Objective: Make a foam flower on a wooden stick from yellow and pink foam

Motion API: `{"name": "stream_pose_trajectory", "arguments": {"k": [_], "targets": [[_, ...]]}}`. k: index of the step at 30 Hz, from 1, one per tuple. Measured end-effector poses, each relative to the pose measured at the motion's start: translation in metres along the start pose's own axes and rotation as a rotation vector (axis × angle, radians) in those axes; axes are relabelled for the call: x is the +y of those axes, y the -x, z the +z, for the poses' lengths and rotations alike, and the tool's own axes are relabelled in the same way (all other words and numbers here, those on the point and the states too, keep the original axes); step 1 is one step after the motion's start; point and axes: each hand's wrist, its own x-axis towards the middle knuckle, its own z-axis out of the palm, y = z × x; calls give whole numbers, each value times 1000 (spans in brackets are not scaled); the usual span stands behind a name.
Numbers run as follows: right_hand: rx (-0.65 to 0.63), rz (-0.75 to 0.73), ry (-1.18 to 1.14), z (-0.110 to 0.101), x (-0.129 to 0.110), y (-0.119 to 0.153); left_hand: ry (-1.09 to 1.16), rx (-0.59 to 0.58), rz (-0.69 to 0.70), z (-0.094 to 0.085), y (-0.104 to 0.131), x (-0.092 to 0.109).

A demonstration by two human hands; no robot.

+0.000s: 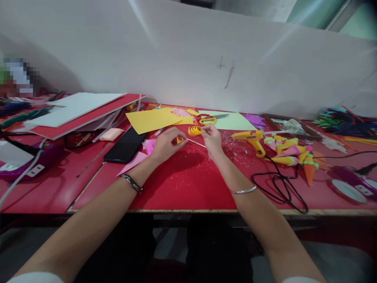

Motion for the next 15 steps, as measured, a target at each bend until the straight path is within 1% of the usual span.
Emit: {"name": "stream_pose_trajectory", "arguments": {"k": [3,6,13,15], "targets": [[14,-24,57,0,0,0,13,25,1,0,0,0],[10,-82,103,0,-2,1,0,45,-26,0,-1,-3],[3,-200,273,-5,-1,-1,-122,59,-171,3,0,-22],[-16,-245,353,-8,-2,-1,-169,30,-209,4,1,-25]]}}
